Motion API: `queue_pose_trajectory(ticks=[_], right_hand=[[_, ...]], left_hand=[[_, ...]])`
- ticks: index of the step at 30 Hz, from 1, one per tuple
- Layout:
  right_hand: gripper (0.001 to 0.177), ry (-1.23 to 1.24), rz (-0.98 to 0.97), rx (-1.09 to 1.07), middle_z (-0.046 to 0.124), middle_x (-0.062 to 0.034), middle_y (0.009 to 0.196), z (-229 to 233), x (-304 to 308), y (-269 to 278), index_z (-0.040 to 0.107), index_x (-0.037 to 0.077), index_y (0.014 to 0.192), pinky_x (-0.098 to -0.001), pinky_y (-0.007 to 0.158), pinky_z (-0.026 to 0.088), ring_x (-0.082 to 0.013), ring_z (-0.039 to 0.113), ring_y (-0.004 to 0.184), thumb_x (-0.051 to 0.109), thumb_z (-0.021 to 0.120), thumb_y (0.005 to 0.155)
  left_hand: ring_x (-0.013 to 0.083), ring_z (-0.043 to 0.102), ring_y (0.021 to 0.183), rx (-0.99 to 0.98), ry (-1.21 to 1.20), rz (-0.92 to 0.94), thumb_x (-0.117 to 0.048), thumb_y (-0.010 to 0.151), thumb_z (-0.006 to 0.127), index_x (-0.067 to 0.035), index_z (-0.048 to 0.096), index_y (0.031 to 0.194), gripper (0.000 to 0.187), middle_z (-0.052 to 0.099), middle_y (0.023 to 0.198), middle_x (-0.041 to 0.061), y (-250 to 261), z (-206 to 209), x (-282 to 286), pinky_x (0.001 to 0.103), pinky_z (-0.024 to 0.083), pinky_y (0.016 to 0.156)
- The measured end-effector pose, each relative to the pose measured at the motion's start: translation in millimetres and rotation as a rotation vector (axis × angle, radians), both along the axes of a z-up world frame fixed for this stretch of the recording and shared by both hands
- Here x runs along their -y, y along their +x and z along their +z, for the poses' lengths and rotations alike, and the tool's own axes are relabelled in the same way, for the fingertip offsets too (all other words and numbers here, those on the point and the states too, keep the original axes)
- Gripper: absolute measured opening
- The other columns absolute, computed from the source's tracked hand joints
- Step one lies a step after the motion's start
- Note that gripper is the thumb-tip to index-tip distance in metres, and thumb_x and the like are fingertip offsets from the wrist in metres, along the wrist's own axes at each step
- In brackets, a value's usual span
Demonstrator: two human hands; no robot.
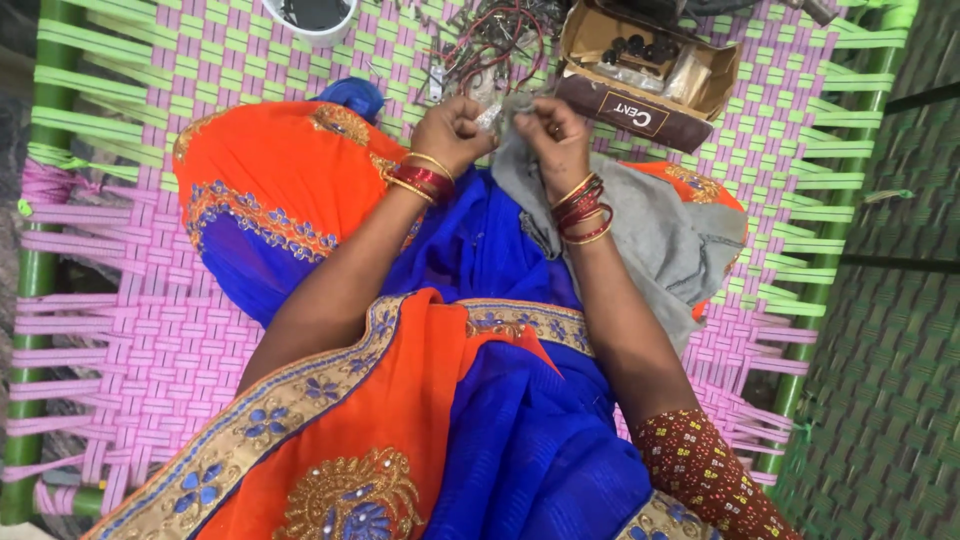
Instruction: The person sits on a woven bed and assembles small electronic components by hand. They connect wires to a small circuit board and handle various parts from a nearby box and container.
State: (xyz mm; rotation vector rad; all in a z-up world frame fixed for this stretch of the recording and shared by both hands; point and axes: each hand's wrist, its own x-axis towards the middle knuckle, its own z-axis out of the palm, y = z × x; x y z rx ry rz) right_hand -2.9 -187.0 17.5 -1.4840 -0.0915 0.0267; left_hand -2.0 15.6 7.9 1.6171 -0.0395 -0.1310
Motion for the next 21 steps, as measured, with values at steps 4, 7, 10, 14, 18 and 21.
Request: queue_pose_trajectory(ticks=[4, 7, 10, 14, 18, 21], right_hand=[[0.027, -0.058, 0.067, 0.011, 0.071, 0.0011, 0.103, 0.5, -14.6, -4.3, 0.063, 0.003, 0.118, -0.0236, 0.085, 0.053, -0.0063, 0.065, 0.094, 0.007, 0.076, 0.095], [0.027, -0.024, 0.06, 0.021, 0.068, 0.004, 0.1, -8.0, -17.9, -1.3, 0.058, 0.005, 0.116, -0.0218, 0.082, 0.051, -0.0049, 0.062, 0.092, 0.01, 0.075, 0.095], [0.02, -0.038, -0.062, -0.013, 0.065, 0.0044, 0.098, -28.0, -12.5, 7.0, 0.062, 0.004, 0.113, -0.021, 0.078, 0.047, -0.0047, 0.057, 0.087, 0.015, 0.074, 0.101], [0.019, 0.075, -0.228, -0.06, 0.06, 0.0037, 0.097, -58.7, 0.9, 27.4, 0.063, 0.004, 0.11, -0.0225, 0.079, 0.045, -0.0057, 0.052, 0.088, 0.019, 0.073, 0.102], [0.019, -0.055, -0.246, -0.194, 0.065, 0.0035, 0.097, -75.0, 2.2, 36.3, 0.064, 0.009, 0.108, -0.0237, 0.084, 0.05, -0.0065, 0.058, 0.092, 0.023, 0.071, 0.096], [0.017, -0.21, -0.038, -0.077, 0.065, 0.0024, 0.099, -80.8, -2.4, 30.6, 0.064, 0.007, 0.109, -0.0253, 0.086, 0.051, -0.0076, 0.058, 0.094, 0.02, 0.071, 0.101]], left_hand=[[0.0074, 0.069, 0.073, 0.094, 0.1, -0.063, -0.007, 0.078, 0.081, -0.004, 0.073, 0.095, 0.019, 0.075, 0.082, 0.002, -4.9, -2.8, 7.2, 0.026, 0.056, 0.068], [0.008, 0.07, 0.073, 0.047, 0.107, -0.077, -0.006, 0.079, 0.078, -0.007, 0.074, 0.094, 0.016, 0.076, 0.081, 0.002, -9.2, -2.4, 8.9, 0.026, 0.057, 0.068], [0.01, 0.072, 0.076, 0.021, 0.017, -0.149, -0.008, 0.082, 0.077, -0.009, 0.075, 0.094, 0.012, 0.077, 0.084, 0.002, 0.7, 4.2, 7.9, 0.027, 0.058, 0.072], [0.0166, 0.075, 0.077, 0.173, 0.27, -0.145, -0.023, 0.082, 0.082, -0.013, 0.078, 0.093, 0.016, 0.078, 0.086, 0.004, 67.0, 27.8, 8.3, 0.033, 0.059, 0.072], [0.0317, 0.073, 0.078, 0.508, 0.565, 0.15, -0.026, 0.086, 0.077, -0.016, 0.081, 0.093, 0.012, 0.076, 0.084, 0.01, 199.3, 54.4, 30.8, 0.046, 0.056, 0.071], [0.0382, 0.071, 0.073, 0.492, 0.858, 0.184, -0.035, 0.094, 0.075, -0.016, 0.079, 0.095, 0.02, 0.074, 0.082, 0.016, 304.9, 48.5, 75.5, 0.052, 0.054, 0.064]])
